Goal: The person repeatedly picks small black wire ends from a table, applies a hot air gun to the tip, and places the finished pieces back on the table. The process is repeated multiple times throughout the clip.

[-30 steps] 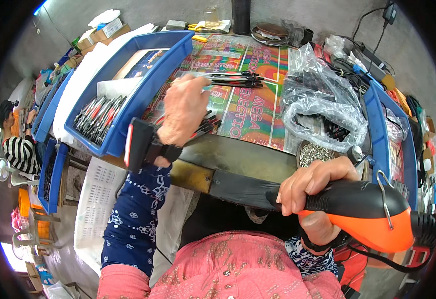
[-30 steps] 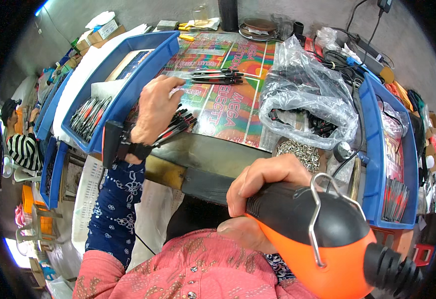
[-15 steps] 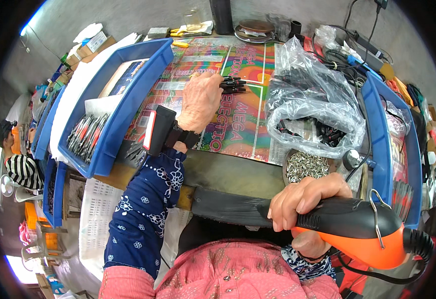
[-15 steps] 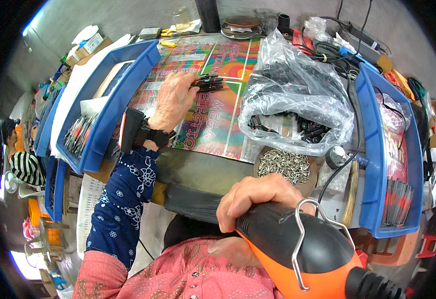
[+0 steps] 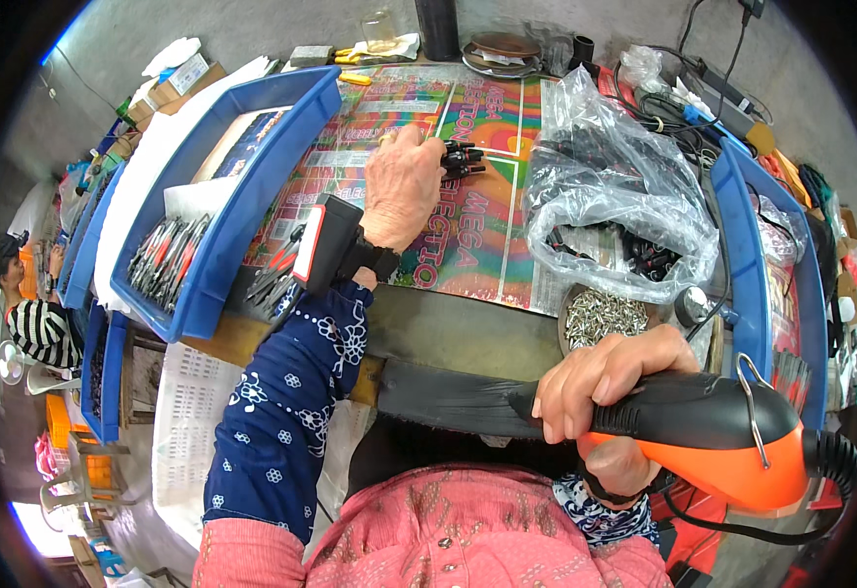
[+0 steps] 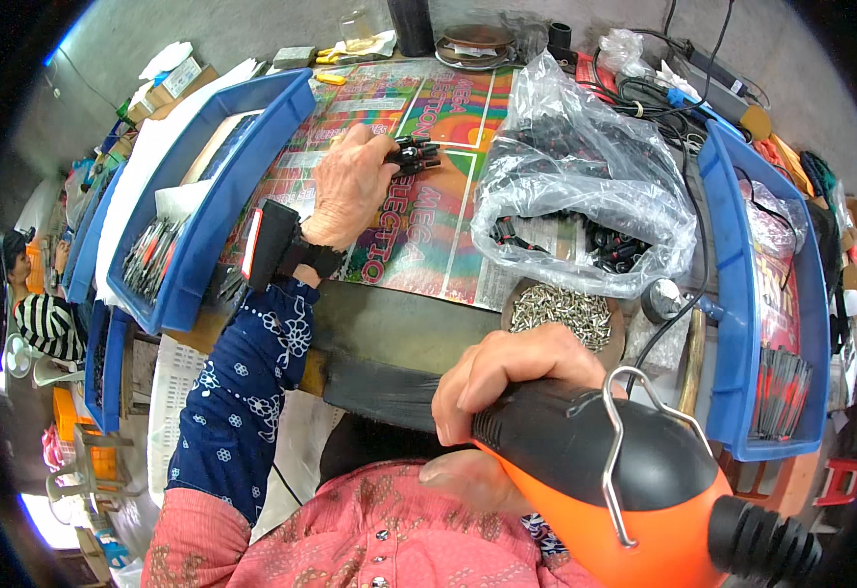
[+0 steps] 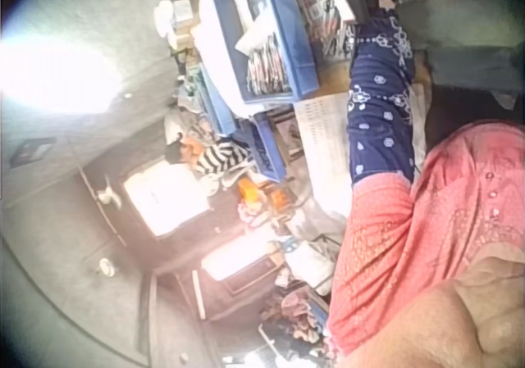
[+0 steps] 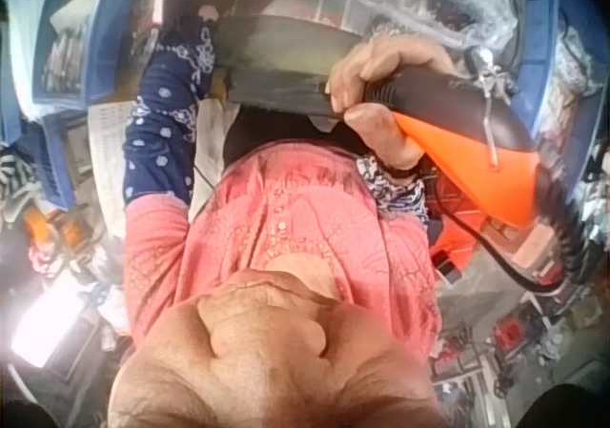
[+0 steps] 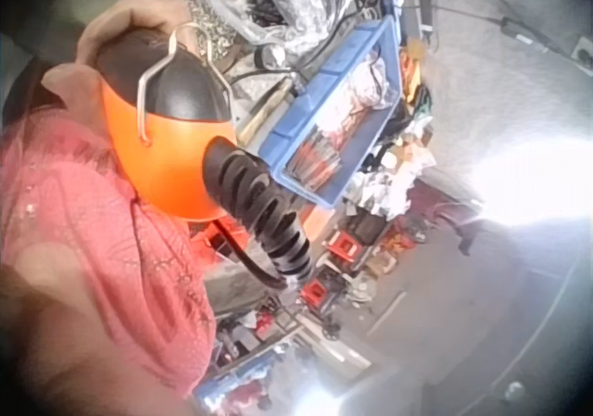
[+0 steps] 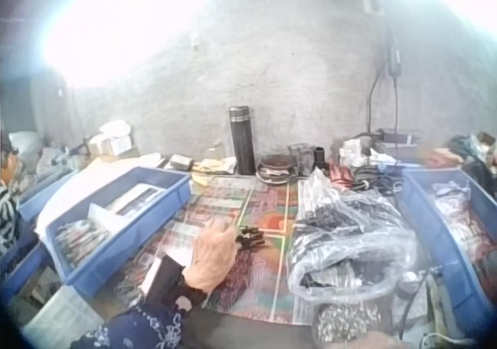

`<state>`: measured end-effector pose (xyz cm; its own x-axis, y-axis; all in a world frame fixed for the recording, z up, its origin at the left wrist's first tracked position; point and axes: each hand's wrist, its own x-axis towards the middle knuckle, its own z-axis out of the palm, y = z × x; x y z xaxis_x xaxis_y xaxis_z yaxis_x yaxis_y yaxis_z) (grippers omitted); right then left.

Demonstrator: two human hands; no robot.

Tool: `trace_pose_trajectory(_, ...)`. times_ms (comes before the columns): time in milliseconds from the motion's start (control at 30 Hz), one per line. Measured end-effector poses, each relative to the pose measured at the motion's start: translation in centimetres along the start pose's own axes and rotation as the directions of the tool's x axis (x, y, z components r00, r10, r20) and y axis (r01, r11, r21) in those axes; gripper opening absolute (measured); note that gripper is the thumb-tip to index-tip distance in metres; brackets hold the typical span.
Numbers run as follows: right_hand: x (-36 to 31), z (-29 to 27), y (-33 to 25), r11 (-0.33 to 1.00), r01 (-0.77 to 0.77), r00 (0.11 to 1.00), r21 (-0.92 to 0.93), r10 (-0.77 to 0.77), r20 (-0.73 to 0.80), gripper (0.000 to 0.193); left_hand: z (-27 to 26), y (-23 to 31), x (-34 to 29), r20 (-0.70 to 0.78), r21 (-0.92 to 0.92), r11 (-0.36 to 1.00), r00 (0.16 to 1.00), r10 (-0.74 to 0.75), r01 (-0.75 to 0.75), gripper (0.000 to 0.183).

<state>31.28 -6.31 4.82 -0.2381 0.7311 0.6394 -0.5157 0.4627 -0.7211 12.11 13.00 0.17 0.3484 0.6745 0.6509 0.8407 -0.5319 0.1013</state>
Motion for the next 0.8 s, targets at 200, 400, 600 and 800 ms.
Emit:
trace_pose_trajectory(200, -0.5, 2.2, -1.0, 0.998, -0.039, 0.988, -0.055, 0.03, -0.154, 0.041, -2.2, 1.1, 0.0, -0.065, -0.125, 0.992, 0.998, 0.022, -0.03, 0.017)
trace_pose_trajectory(400, -0.1, 2.8, -1.3, 0.998, 0.039, 0.999, -0.049, -0.039, -0.011, 0.046, -7.6, 4.6, -2.7, -0.171, -0.329, 0.939, 0.984, 0.044, -0.099, 0.021)
trace_pose_trajectory(600, -0.3, 4.2, -2.0, 0.972, 0.014, 1.0, -0.234, -0.014, -0.002, 0.046, -14.0, 7.8, -10.0, 0.355, -0.742, 0.528, 0.91, -0.212, 0.412, 0.014)
trace_pose_trajectory(800, -0.1, 5.2, -2.1, 0.977, 0.04, 0.994, -0.212, -0.018, 0.104, 0.047, -16.8, 9.1, -15.4, 0.706, -0.641, 0.095, 0.633, -0.317, 0.762, 0.011)
